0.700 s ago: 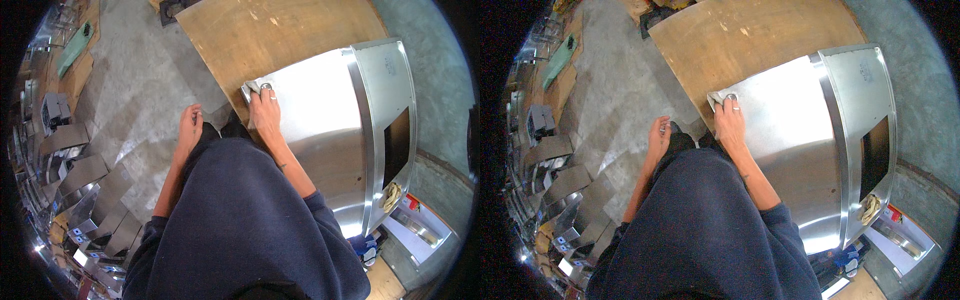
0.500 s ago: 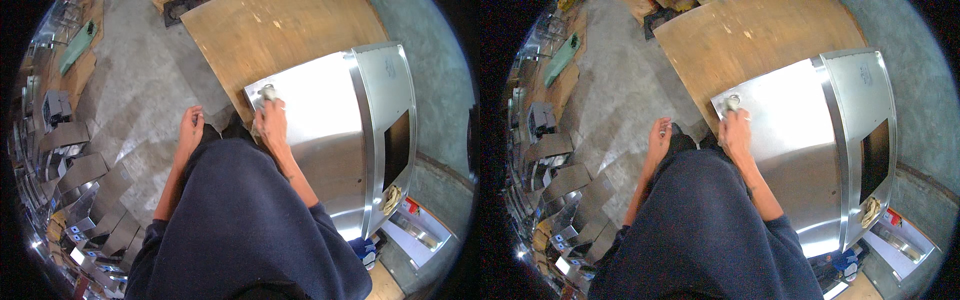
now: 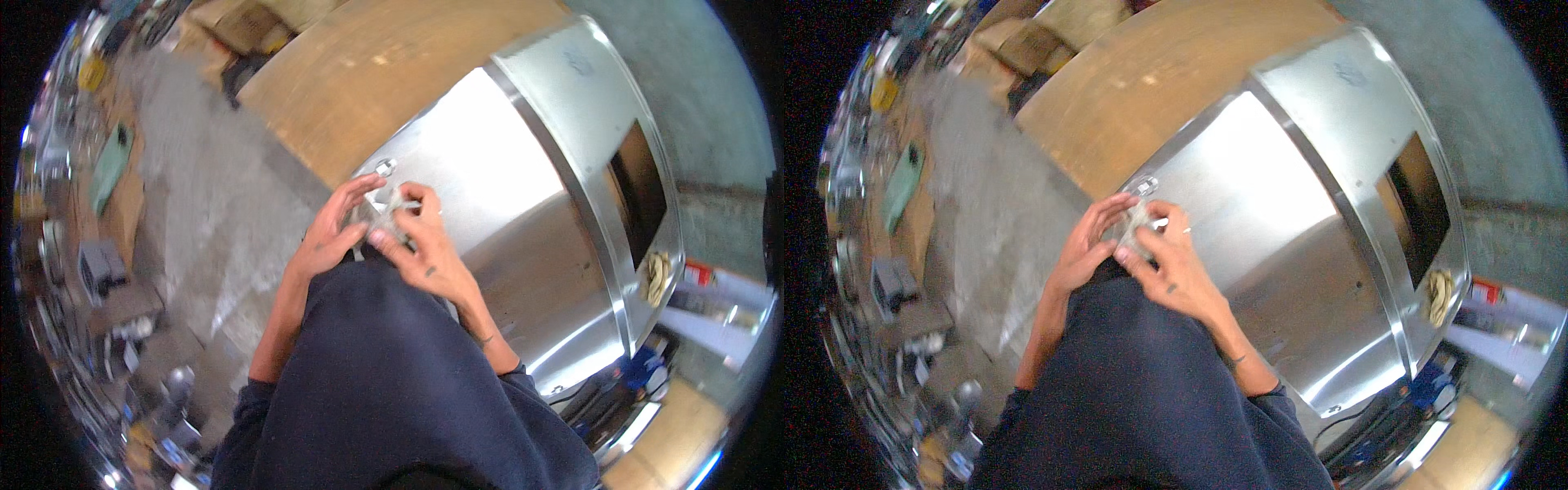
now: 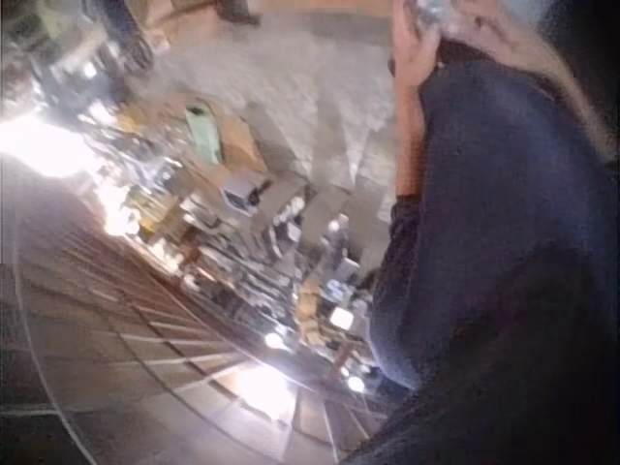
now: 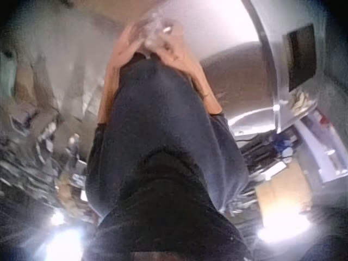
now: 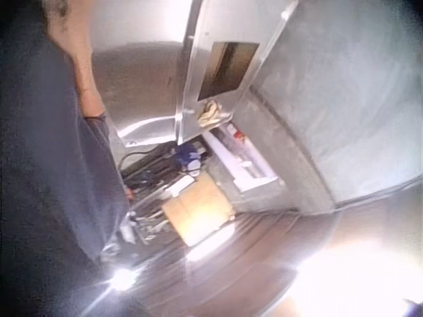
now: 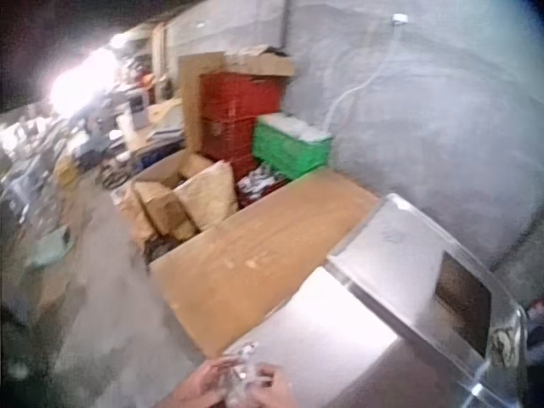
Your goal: The person wipes a large stainless steel metal surface with a cloth, repeatedly dipping the cloth into a bucket of liquid and continuing to wipe different areas of the surface. The person handles the cloth and the metal surface throughout the clip.
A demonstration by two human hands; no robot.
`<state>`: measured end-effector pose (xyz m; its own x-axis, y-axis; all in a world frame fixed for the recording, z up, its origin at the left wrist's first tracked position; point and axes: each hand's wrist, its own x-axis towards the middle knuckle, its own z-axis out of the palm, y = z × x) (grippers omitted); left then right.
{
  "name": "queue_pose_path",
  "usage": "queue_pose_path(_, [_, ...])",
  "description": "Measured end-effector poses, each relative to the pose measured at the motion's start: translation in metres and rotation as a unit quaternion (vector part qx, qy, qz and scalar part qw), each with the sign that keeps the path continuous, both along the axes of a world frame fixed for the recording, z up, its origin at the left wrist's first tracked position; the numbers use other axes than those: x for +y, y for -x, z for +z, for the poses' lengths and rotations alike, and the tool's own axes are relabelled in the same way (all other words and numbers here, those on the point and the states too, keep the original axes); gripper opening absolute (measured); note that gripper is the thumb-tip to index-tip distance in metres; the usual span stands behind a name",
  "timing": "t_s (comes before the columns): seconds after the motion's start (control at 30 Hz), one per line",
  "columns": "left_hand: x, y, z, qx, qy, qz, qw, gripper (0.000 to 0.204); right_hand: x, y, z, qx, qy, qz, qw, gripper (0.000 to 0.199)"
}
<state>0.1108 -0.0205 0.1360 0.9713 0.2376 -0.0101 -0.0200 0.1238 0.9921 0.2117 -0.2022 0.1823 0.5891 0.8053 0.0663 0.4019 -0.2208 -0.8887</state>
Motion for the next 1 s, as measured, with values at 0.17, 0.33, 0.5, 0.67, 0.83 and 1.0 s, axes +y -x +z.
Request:
queue_pose_path(0.17, [0.012,-0.031,0.026,0.089,0.190,-0.180,0.961,0.056,-0.015,-0.019,0.038,0.019,-0.023,-0.061,0.998,0.032])
queue_pose_path(0.33, [0.006,-0.070,0.035,0.088,0.134,-0.141,0.977,0.028,-0.032,-0.037,0.036,0.097,-0.075,-0.214,0.969,0.033])
queue_pose_path(0.5, [0.017,-0.115,0.063,0.058,0.090,-0.177,0.978,0.024,-0.030,-0.039,0.016,0.417,-0.135,-0.259,0.860,0.032])
queue_pose_path(0.67, [0.021,-0.176,0.070,0.075,0.174,-0.129,0.973,0.022,-0.006,-0.049,0.030,0.406,-0.040,-0.257,0.876,0.046])
queue_pose_path(0.83, [0.019,-0.212,0.041,0.024,0.165,-0.214,0.963,0.026,0.058,-0.095,0.037,0.085,-0.179,-0.506,0.840,0.039])
queue_pose_path(1.0, [0.028,-0.227,0.017,0.027,0.102,-0.258,0.960,0.036,0.070,-0.168,0.034,0.013,0.001,-0.548,0.836,0.024])
